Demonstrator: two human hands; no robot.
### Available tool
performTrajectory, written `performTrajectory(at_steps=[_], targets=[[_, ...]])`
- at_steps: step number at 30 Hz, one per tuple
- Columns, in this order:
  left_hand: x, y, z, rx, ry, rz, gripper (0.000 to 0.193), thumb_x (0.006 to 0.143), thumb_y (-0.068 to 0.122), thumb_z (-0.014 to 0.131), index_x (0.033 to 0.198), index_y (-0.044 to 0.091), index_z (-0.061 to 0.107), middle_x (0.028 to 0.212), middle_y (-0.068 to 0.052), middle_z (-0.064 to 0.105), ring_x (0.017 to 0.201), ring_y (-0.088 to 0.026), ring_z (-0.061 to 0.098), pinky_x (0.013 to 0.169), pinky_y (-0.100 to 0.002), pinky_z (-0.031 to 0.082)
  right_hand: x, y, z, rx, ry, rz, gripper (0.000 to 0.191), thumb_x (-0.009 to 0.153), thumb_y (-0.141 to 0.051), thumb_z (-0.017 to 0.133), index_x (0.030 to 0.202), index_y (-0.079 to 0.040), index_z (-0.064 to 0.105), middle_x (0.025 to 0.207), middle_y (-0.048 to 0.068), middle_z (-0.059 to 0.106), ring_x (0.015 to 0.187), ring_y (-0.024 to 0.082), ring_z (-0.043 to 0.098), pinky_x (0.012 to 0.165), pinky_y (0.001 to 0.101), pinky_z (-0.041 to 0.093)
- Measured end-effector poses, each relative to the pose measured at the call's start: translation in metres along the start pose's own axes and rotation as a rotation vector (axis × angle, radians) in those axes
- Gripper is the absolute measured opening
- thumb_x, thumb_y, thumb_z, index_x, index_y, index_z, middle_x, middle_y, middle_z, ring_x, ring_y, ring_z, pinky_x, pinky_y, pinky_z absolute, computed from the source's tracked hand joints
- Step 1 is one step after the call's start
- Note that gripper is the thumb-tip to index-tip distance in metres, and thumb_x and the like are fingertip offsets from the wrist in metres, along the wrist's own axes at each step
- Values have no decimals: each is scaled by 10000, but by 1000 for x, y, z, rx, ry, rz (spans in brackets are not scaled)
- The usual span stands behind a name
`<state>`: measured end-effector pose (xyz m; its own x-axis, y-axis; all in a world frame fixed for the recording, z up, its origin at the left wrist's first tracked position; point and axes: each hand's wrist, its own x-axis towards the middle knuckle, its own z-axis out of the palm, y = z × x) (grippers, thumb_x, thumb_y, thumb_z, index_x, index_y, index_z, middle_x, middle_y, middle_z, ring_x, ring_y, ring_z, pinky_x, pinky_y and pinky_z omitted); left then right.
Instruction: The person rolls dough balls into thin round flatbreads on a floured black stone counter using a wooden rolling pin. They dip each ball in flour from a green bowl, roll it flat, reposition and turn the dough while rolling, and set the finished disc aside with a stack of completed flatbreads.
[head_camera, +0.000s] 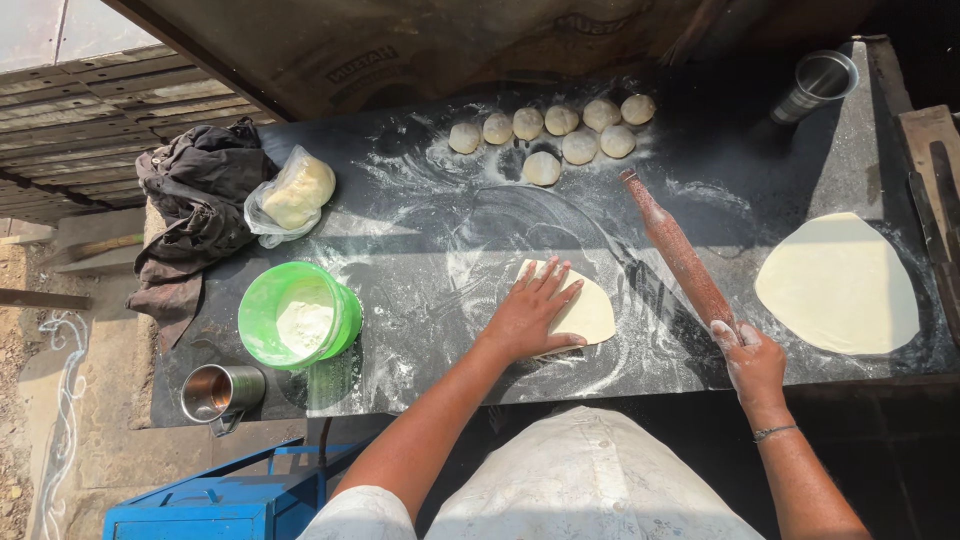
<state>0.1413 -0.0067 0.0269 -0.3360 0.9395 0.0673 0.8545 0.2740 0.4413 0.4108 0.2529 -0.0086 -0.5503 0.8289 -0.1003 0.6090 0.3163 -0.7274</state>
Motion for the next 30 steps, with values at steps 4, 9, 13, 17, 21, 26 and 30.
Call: performTrajectory(at_steps=[4, 9, 13, 17, 21, 26, 30], targets=[[-7, 13, 19, 154, -66, -232, 1033, 886, 797, 455, 1593, 66, 275, 1659, -256, 191, 1564, -387, 94, 1265, -548, 51, -9, 3, -2, -130, -34, -45, 528, 908, -546, 744, 835, -28, 668, 647, 90, 572, 620, 193, 505, 594, 377, 450], [-48, 26, 35, -317, 378, -505, 906, 1053, 608, 483, 1615, -28, 166, 1669, -313, 216, 1600, -433, 125, 1286, -539, 75, -28, -28, 7, -475, -164, -260, 544, 780, -583, 778, 732, -52, 670, 655, 99, 637, 683, 296, 627, 649, 444, 500], [-83, -12, 12, -621, 591, -718, 603, 1016, 384, 607, 1460, 9, 446, 1392, -234, 555, 1301, -358, 537, 1082, -446, 414, -33, -61, 25, -359, -350, -507, 488, 682, -550, 785, 723, -73, 688, 674, 79, 660, 711, 317, 640, 724, 451, 511], [-104, -18, 1, -526, 526, -833, 325, 952, 317, 695, 1104, 32, 732, 1026, -157, 721, 960, -293, 717, 854, -410, 547, -28, -89, 41, -263, -425, -621, 365, 728, -443, 745, 824, -91, 735, 720, 61, 706, 694, 292, 644, 779, 440, 477], [-114, -7, -5, -398, 474, -853, 299, 949, 317, 711, 1046, 36, 737, 952, -139, 718, 882, -305, 716, 781, -413, 547, -12, -117, 54, -465, -406, -428, 365, 926, -459, 682, 818, -120, 764, 738, 86, 718, 713, 277, 639, 816, 398, 460], [-124, 9, -12, -229, 192, -1003, 347, 1005, 370, 606, 1184, 79, 667, 986, -114, 714, 1076, -298, 651, 1006, -459, 464, 2, -134, 70, -652, -434, -325, 418, 1053, -488, 590, 931, -133, 774, 902, 113, 718, 911, 278, 623, 962, 389, 432], [-128, 21, -2, 58, 397, -670, 409, 980, 183, 529, 1357, 31, 574, 1428, -253, 534, 1481, -418, 341, 1228, -629, 148, 6, -134, 79, -527, -198, -587, 411, 1009, -401, 611, 1200, -46, 693, 1320, 199, 569, 1328, 371, 450, 1113, 537, 315]])
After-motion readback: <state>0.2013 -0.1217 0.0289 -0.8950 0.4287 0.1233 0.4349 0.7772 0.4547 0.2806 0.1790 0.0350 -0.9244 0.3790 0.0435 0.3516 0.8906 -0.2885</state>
